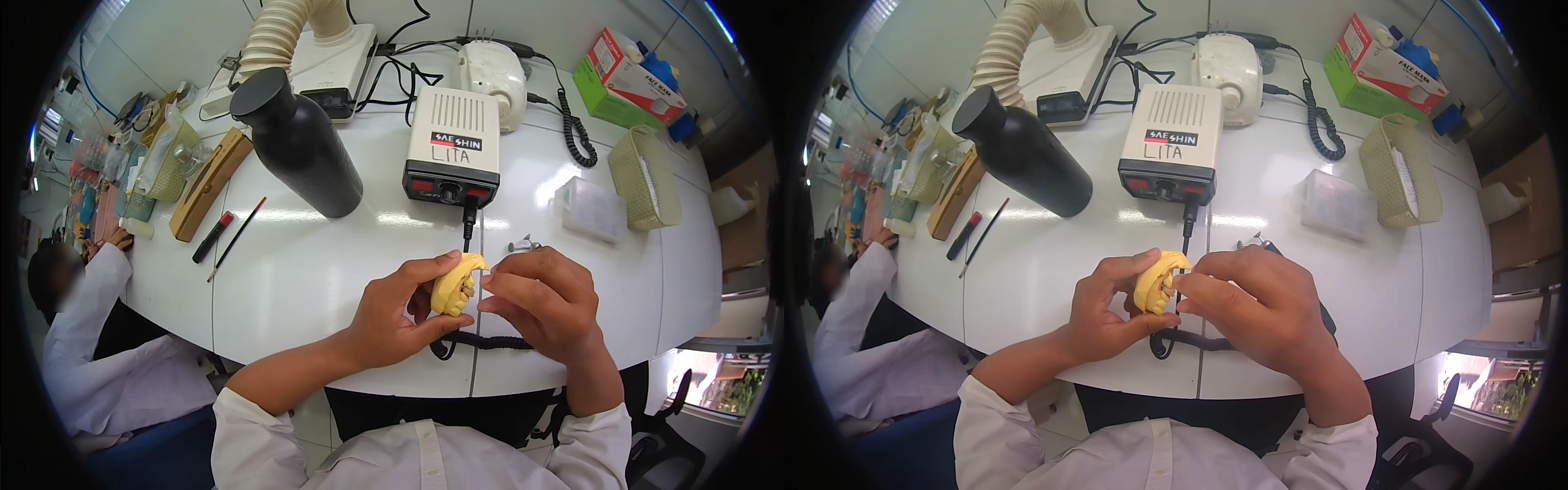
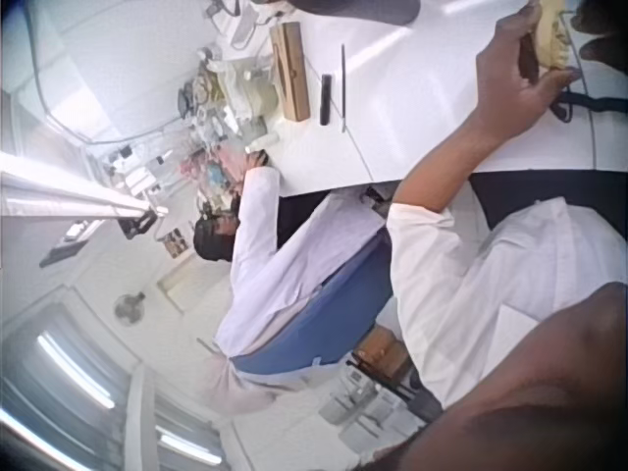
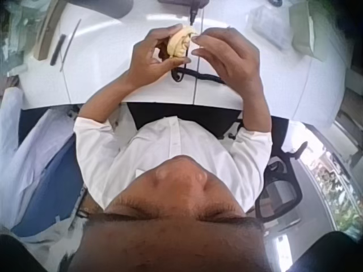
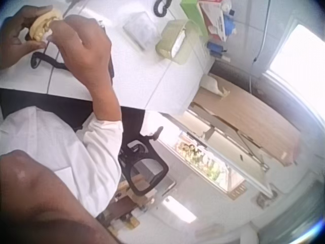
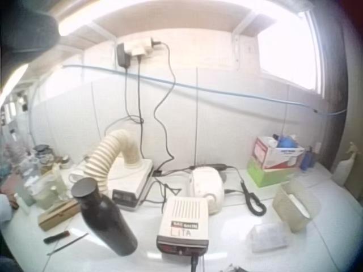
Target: The person holds a yellow dental prosthesis and uses a rotary handpiece to grind and smooth a small white component. They repeatedly fit the component into the prosthesis to check alignment, then resume grinding with the tool. The person works at a white table with various dental tools and equipment visible.
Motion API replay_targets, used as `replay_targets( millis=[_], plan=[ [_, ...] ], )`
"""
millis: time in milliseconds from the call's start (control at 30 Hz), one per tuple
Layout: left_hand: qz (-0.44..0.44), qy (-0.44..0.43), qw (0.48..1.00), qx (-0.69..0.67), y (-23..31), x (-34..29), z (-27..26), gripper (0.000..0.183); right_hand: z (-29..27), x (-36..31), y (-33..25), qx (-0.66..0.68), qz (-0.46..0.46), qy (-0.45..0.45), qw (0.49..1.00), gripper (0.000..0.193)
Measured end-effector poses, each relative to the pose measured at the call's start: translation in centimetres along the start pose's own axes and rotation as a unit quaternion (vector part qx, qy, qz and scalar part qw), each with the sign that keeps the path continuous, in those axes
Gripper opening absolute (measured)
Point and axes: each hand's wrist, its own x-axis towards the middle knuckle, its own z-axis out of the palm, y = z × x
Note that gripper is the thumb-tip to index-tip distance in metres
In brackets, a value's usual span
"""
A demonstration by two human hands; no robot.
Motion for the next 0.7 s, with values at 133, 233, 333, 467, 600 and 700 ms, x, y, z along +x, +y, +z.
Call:
replay_targets(
  millis=[133,233,333,467,600,700],
  plan=[
    [0.019,-0.005,1.0,0.0,0.0,0.0,-0.2,0.07,0.7,-0.1,0.3,-0.006,-0.007,0.003,1.0,0.024],
    [0.029,-0.01,1.0,0.005,-0.1,-0.1,-0.3,0.068,1.0,-0.3,0.6,-0.007,-0.013,0.01,1.0,0.024],
    [0.04,-0.017,0.999,0.027,-0.2,-0.1,-0.3,0.067,0.9,-0.3,0.6,-0.011,-0.023,0.008,1.0,0.025],
    [0.045,-0.057,0.995,0.069,0.1,0.2,-0.8,0.069,1.0,-0.3,0.8,-0.023,-0.044,0.018,0.999,0.025],
    [0.09,-0.007,0.994,0.064,-0.2,0.2,-0.2,0.07,1.3,-0.4,0.9,-0.025,-0.061,0.03,0.997,0.025],
    [0.093,-0.006,0.993,0.076,-0.1,0.2,-0.3,0.071,1.4,-0.4,1.1,-0.022,-0.065,0.036,0.997,0.026]
  ],
)
